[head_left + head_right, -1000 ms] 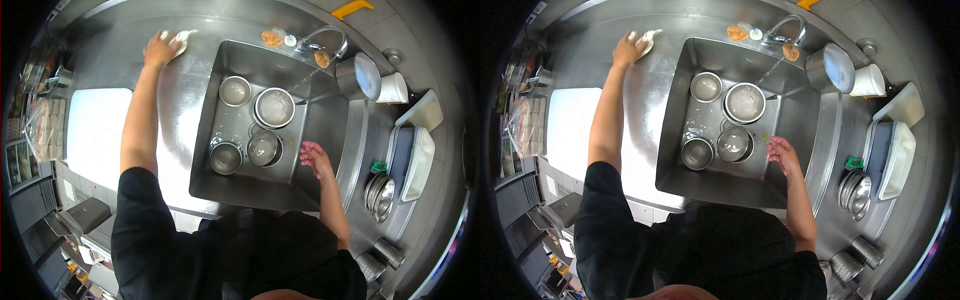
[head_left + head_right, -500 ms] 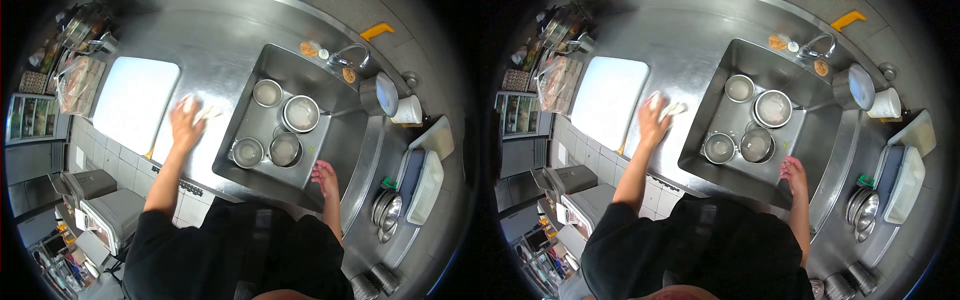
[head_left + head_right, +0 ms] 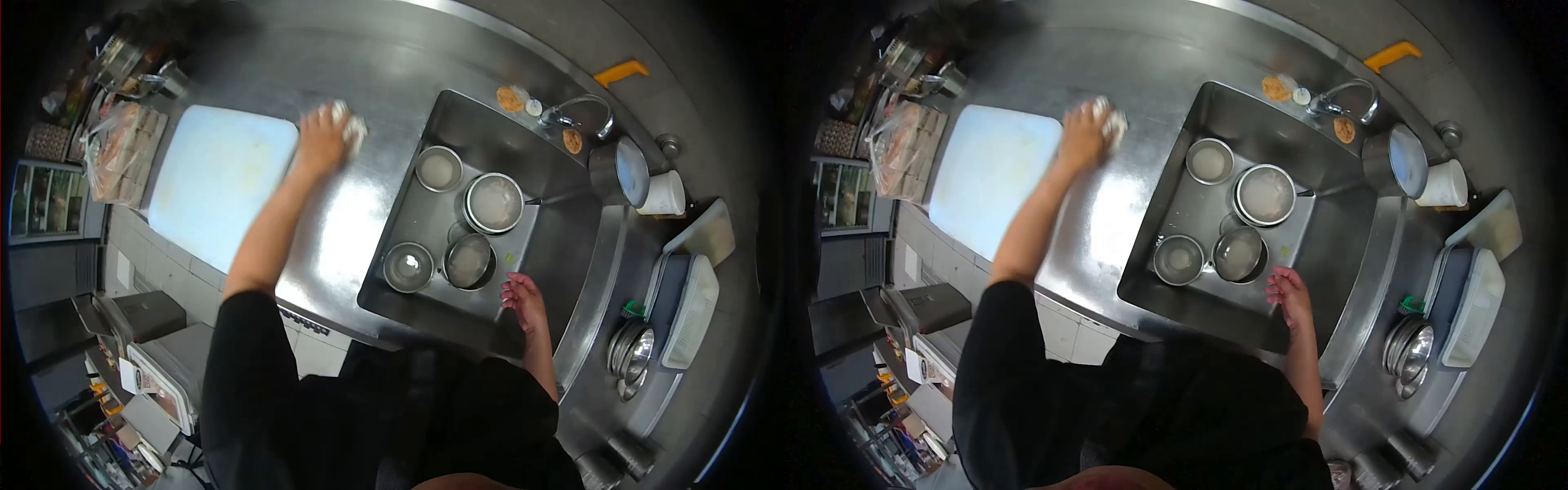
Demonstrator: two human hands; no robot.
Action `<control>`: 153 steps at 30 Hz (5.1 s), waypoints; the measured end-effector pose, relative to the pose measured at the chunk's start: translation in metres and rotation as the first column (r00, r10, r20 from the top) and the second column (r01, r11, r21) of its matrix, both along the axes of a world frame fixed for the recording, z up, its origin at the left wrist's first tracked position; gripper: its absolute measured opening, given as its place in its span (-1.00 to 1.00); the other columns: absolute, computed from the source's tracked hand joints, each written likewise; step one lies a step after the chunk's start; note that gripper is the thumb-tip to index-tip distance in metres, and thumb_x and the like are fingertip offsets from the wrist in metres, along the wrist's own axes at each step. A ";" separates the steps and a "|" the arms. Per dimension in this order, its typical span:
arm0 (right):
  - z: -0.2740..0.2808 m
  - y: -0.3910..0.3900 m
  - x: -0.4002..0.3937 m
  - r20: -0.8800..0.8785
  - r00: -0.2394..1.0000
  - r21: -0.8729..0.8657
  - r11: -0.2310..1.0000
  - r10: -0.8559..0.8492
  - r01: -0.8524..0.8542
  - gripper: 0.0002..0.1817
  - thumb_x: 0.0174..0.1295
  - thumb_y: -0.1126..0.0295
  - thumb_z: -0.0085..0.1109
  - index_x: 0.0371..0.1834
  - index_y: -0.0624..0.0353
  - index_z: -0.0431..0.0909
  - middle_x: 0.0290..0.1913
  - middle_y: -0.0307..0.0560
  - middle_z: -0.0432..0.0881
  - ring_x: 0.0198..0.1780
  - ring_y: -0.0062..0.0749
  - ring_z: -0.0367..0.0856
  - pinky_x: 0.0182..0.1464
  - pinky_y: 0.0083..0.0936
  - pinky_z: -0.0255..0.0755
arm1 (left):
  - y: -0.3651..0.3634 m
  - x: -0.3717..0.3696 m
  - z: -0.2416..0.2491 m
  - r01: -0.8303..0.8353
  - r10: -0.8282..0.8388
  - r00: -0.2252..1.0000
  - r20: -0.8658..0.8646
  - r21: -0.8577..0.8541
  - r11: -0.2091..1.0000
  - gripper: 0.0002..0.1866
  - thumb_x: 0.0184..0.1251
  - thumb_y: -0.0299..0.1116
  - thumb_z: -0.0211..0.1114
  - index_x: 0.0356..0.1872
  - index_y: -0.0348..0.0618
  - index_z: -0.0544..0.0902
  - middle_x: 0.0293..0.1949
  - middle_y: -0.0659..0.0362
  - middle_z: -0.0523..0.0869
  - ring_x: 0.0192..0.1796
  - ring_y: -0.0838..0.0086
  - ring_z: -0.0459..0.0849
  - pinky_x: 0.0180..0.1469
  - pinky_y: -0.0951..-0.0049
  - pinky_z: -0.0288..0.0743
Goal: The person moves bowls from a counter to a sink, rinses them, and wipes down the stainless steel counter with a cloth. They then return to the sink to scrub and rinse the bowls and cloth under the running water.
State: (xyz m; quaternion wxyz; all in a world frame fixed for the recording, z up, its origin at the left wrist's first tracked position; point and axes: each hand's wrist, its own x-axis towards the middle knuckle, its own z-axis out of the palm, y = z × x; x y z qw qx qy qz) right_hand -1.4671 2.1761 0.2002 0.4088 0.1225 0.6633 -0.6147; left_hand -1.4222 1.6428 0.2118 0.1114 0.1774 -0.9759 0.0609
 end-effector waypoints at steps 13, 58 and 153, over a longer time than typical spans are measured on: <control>0.019 0.025 0.024 -0.008 0.976 0.093 0.971 -0.219 0.219 -0.76 0.30 0.39 0.02 0.00 0.19 0.45 -0.26 -0.13 0.59 -0.37 -0.50 0.58 -0.37 -0.55 0.53 | -0.084 -0.184 -0.034 -0.430 0.425 0.900 -0.092 -0.039 0.902 -0.51 0.32 0.11 -0.03 0.15 0.12 0.49 0.26 -0.15 0.32 0.19 -0.26 0.35 0.13 -0.26 0.20; 0.041 0.376 0.050 -0.625 0.689 0.759 0.079 0.368 0.646 -0.27 0.11 0.10 0.18 0.35 0.09 0.21 0.41 0.00 0.14 0.44 -0.06 0.04 0.46 -0.13 -0.15 | 0.709 -0.146 0.062 -0.438 -0.714 0.675 0.186 0.880 -0.185 -0.66 0.18 -0.35 0.11 -0.16 -0.49 0.43 -0.24 -0.12 0.57 -0.37 0.11 0.67 -0.34 0.19 0.67; 0.020 0.329 -0.063 -0.845 0.384 0.500 0.296 0.373 0.814 -0.40 0.02 0.45 0.08 0.25 0.12 0.35 0.26 0.19 0.33 0.27 0.16 0.26 0.33 -0.08 0.09 | 0.709 -0.238 0.074 0.709 -0.785 0.610 -0.105 0.514 0.483 -0.42 0.04 -0.22 0.33 0.12 -0.20 0.45 -0.02 -0.08 0.57 0.09 0.05 0.50 0.17 0.14 0.33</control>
